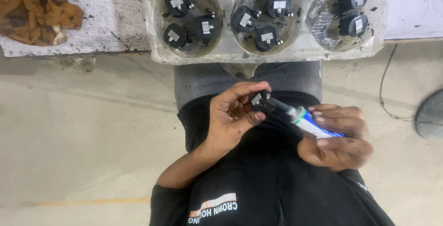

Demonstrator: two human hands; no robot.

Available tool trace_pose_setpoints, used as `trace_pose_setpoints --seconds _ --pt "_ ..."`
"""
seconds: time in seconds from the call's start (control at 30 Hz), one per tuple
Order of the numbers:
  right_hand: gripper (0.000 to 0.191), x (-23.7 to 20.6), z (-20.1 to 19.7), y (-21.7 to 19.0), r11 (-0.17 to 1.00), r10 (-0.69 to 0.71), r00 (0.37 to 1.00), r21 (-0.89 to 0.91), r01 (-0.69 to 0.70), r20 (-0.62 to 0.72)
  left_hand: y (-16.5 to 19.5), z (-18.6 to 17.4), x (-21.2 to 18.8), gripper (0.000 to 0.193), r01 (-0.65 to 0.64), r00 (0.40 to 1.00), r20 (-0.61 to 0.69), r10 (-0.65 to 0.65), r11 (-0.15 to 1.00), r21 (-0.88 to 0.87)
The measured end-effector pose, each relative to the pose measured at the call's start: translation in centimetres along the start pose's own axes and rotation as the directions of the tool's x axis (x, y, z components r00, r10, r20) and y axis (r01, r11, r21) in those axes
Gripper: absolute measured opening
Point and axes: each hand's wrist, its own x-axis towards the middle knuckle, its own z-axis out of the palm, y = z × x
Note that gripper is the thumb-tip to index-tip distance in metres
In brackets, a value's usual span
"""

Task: The person sits on the floor and applies adhesive from a tube onto black plug-shaped components one at a time, then places each treated component into a plastic tray holding many similar components. Midway they wipe the tube with a cloth before resuming applying adhesive.

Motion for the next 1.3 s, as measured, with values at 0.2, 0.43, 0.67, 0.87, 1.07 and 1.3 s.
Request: trace_pose_setpoints --seconds 0.2,0.43,0.67,0.87,1.07,1.3 --pt "0.033 0.1 -0.6 0.3 1.000 -0.010 0.997 0.026 0.008 0.073 -0.5 -0.2 -0.3 0.046 0.134 0.990 0.060 -0.130 0.988 -0.076" --pt "0.036 0.0 -0.8 1.7 0.995 -0.086 0.994 0.053 0.083 0.069 -0.9 -0.5 -0.1 0.040 0.145 0.988 0.065 -0.139 0.984 -0.105" --pt "0.035 -0.1 -1.5 1.5 0.998 -0.024 0.990 0.053 0.016 0.138 -1.6 -0.8 -0.3 0.039 0.155 0.987 0.076 -0.144 0.974 -0.165" --pt "0.035 1.0 -1.8 0.3 0.997 0.079 0.978 -0.001 -0.081 0.191 -1.6 -0.6 0.0 0.037 0.172 0.984 0.079 -0.157 0.957 -0.235" --pt "0.040 0.6 -3.1 -1.4 0.990 0.134 0.934 0.073 -0.117 -0.332 2.8 2.9 2.4 0.037 -0.056 0.990 0.141 0.013 0.950 0.306" --pt "0.049 0.4 -6.5 -2.5 0.969 0.244 0.829 0.101 -0.224 -0.502 5.0 6.9 12.3 0.040 -0.567 0.823 0.542 0.171 0.191 0.801"
